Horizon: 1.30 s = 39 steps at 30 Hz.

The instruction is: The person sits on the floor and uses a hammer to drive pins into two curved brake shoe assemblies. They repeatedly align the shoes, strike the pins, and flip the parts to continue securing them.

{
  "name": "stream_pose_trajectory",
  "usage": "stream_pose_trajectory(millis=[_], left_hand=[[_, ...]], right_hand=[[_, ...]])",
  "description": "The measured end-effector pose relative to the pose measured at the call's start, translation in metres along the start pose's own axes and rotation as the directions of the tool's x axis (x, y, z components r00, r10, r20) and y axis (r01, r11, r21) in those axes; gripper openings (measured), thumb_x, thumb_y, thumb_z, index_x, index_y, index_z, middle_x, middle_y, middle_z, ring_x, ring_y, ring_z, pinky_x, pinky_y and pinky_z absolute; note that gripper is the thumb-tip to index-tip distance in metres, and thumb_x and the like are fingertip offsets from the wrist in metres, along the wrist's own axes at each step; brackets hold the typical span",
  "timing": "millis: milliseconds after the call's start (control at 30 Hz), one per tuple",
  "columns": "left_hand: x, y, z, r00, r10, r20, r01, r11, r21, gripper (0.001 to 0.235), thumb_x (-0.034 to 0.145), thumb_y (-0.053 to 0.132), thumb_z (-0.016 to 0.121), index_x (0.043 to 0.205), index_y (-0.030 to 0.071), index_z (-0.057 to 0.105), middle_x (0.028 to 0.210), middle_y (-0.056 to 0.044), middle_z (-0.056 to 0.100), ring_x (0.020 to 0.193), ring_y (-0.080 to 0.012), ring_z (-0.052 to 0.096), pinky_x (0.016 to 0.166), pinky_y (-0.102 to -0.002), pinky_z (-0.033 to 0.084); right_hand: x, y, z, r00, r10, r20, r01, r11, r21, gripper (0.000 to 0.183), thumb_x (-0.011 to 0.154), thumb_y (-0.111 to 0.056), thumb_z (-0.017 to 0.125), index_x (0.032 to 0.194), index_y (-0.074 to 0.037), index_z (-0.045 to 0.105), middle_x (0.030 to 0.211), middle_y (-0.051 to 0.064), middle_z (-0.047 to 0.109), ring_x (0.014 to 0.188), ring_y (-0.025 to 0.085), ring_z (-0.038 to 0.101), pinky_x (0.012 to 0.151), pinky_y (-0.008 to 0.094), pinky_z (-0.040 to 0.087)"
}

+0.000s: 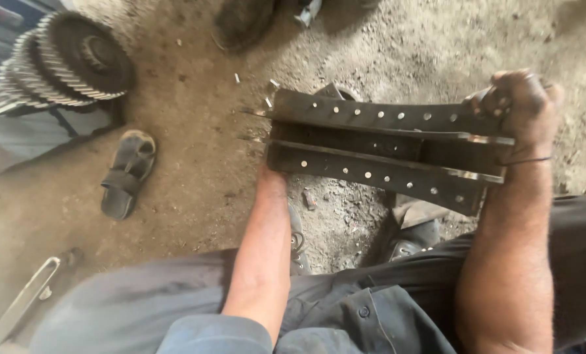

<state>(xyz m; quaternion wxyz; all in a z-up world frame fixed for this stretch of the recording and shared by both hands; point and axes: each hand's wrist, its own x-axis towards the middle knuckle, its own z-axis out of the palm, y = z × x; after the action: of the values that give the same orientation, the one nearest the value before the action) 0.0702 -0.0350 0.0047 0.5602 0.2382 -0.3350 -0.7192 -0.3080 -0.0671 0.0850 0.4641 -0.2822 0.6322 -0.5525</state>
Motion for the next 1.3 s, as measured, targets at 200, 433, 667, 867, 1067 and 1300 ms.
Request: stream_pose_trajectory(millis=[200,433,667,867,1067,1300], left_hand=[[0.004,0.016,0.021,1.0,0.009,-0.013,-0.009,0.999,0.036,0.056,0.101,0.051,0.062,0.138,0.008,0.062,0.136,-0.011,0.067,0.128,-0.0213,0.063,0.11,-0.035,0.055],[-0.02,0.023,0.036,0.999,-0.03,-0.025,0.031,0.999,0.039,0.055,0.101,0.05,0.061,0.137,0.008,0.062,0.134,-0.011,0.067,0.126,-0.0212,0.063,0.108,-0.035,0.056],[-0.032,0.0,0.049,0.996,-0.084,-0.017,0.084,0.996,0.014,0.055,0.101,0.05,0.061,0.136,0.008,0.063,0.133,-0.011,0.067,0.125,-0.0211,0.064,0.107,-0.035,0.056],[-0.022,-0.018,0.042,0.994,-0.083,-0.078,0.08,0.996,-0.042,0.054,0.101,0.049,0.061,0.135,0.008,0.063,0.132,-0.011,0.068,0.123,-0.0211,0.064,0.105,-0.035,0.056],[0.002,-0.014,0.046,0.995,-0.09,-0.046,0.087,0.995,-0.057,0.053,0.101,0.049,0.06,0.134,0.008,0.063,0.131,-0.011,0.068,0.122,-0.021,0.064,0.104,-0.035,0.057],[0.004,-0.014,0.033,0.989,-0.117,-0.09,0.11,0.99,-0.083,0.052,0.101,0.049,0.06,0.133,0.007,0.063,0.129,-0.011,0.068,0.12,-0.021,0.065,0.103,-0.034,0.057]], right_hand=[[-0.008,-0.015,0.013,0.998,-0.019,-0.065,0.005,0.978,-0.21,0.015,0.091,-0.016,0.065,0.083,-0.006,0.073,0.071,0.006,0.066,0.062,0.016,0.066,0.054,0.035,0.052],[-0.066,-0.037,-0.015,0.889,-0.39,0.24,0.458,0.781,-0.425,0.027,0.104,-0.01,0.055,0.078,-0.004,0.062,0.072,0.01,0.063,0.063,0.016,0.065,0.049,0.034,0.05],[-0.112,-0.028,-0.023,0.993,-0.12,0.006,0.119,0.967,-0.227,0.018,0.098,-0.008,0.062,0.082,-0.008,0.072,0.074,0.009,0.067,0.064,0.013,0.066,0.056,0.03,0.053],[-0.111,-0.039,-0.032,0.982,-0.163,-0.097,0.133,0.957,-0.258,0.02,0.098,-0.008,0.062,0.079,-0.008,0.068,0.075,0.008,0.069,0.061,0.013,0.065,0.054,0.031,0.053],[-0.079,-0.029,-0.029,0.971,-0.239,0.009,0.238,0.965,-0.112,0.016,0.1,-0.006,0.065,0.086,-0.003,0.072,0.075,0.009,0.067,0.065,0.014,0.065,0.059,0.03,0.052],[-0.063,-0.016,-0.027,0.975,-0.221,0.004,0.219,0.963,-0.158,0.017,0.099,-0.009,0.063,0.087,-0.002,0.073,0.072,0.009,0.068,0.064,0.015,0.069,0.056,0.03,0.055]])
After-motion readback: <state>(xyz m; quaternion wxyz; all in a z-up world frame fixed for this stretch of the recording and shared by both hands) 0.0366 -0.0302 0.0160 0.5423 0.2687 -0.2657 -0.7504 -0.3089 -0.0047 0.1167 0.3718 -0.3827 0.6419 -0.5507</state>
